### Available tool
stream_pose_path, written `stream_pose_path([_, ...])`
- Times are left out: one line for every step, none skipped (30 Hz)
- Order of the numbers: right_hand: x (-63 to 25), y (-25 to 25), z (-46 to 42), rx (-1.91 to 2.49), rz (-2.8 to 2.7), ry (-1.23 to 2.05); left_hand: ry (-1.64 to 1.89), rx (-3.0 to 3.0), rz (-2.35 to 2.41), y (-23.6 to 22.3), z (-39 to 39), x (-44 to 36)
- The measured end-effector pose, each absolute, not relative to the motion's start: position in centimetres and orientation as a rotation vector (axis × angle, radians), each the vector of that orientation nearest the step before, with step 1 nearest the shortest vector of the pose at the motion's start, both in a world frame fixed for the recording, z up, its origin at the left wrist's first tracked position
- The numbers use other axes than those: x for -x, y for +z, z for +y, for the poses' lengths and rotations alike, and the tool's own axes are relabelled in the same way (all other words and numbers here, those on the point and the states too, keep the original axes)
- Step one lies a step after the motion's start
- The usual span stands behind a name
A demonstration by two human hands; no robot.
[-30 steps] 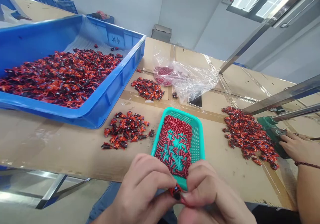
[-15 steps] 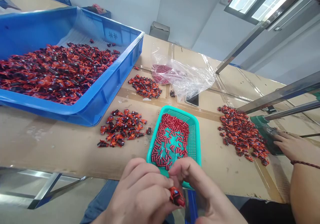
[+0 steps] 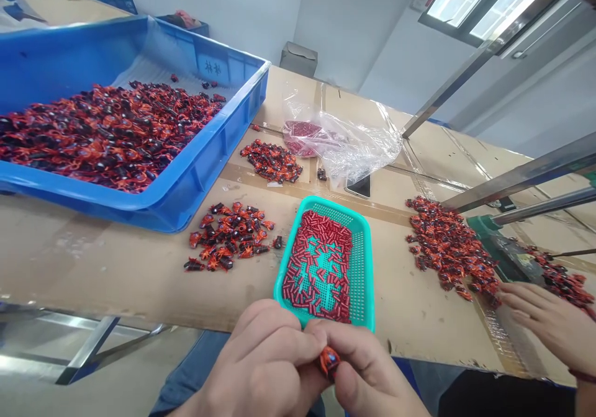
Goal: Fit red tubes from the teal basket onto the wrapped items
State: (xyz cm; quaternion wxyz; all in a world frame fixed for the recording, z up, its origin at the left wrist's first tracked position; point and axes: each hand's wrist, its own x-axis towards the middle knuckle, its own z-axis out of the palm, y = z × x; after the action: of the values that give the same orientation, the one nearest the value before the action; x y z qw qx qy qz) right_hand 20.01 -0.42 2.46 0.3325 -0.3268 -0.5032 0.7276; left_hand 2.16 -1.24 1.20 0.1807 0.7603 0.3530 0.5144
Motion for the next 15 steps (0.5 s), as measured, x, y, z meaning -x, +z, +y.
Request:
stream_pose_path([-20.3, 2.2, -0.7, 0.853, -1.311, 1.899, 1.459, -2.111, 0.988, 1.2, -1.2, -2.3])
stream_pose_path([-20.6, 2.0, -1.0, 0.870, -1.317, 1.890, 1.465, -2.085, 0.984, 1.2, -1.1, -2.4])
stream_pose_path([-20.9, 1.8, -1.4, 0.909, -1.346, 1.863, 1.469, -2.075, 0.976, 1.2, -1.1, -2.5])
stream_pose_path([-21.3, 1.7, -1.8, 0.971, -1.399, 1.817, 1.464, -2.082, 0.970, 1.3, -1.0, -2.6])
stream_pose_path([-21.6, 1.6, -2.3, 1.046, -1.471, 1.741, 1.449, -2.100, 0.964, 1.3, -1.0, -2.6])
stream_pose_path([-22.0, 1.5, -2.6, 1.131, -1.539, 1.637, 1.423, -2.121, 0.962, 1.4, -0.8, -2.5])
stream_pose_path([-22.4, 1.4, -2.8, 1.205, -1.593, 1.521, 1.405, -2.143, 0.961, 1.4, -0.7, -2.4])
stream_pose_path([-22.9, 1.3, -2.8, 1.276, -1.622, 1.406, 1.396, -2.167, 0.962, 1.4, -0.4, -2.0])
stream_pose_path([-23.5, 1.1, -2.5, 1.355, -1.636, 1.280, 1.389, -2.185, 0.983, 1.3, 0.0, -1.6])
stream_pose_path([-24.4, 0.9, -1.9, 1.465, -1.655, 1.112, 1.385, -2.204, 1.021, 1.1, 0.4, -1.0])
stream_pose_path([-25.5, 0.5, -1.0, 1.594, -1.682, 0.906, 1.376, -2.230, 1.078, 0.7, 1.0, -0.2])
stream_pose_path([-26.8, 0.1, 0.1, 1.722, -1.708, 0.684, 1.357, -2.266, 1.157, 0.2, 1.6, 0.6])
stream_pose_path([-28.4, -0.5, 1.3, 1.859, -1.739, 0.406, 1.313, -2.318, 1.245, -0.4, 2.3, 1.5])
stream_pose_path([-30.0, -1.2, 2.6, 1.930, -1.727, 0.247, 1.245, -2.373, 1.336, -1.1, 3.0, 2.4])
stream_pose_path([-31.7, -1.9, 3.9, 1.973, -1.705, 0.146, 1.187, -2.430, 1.413, -1.9, 3.6, 3.2])
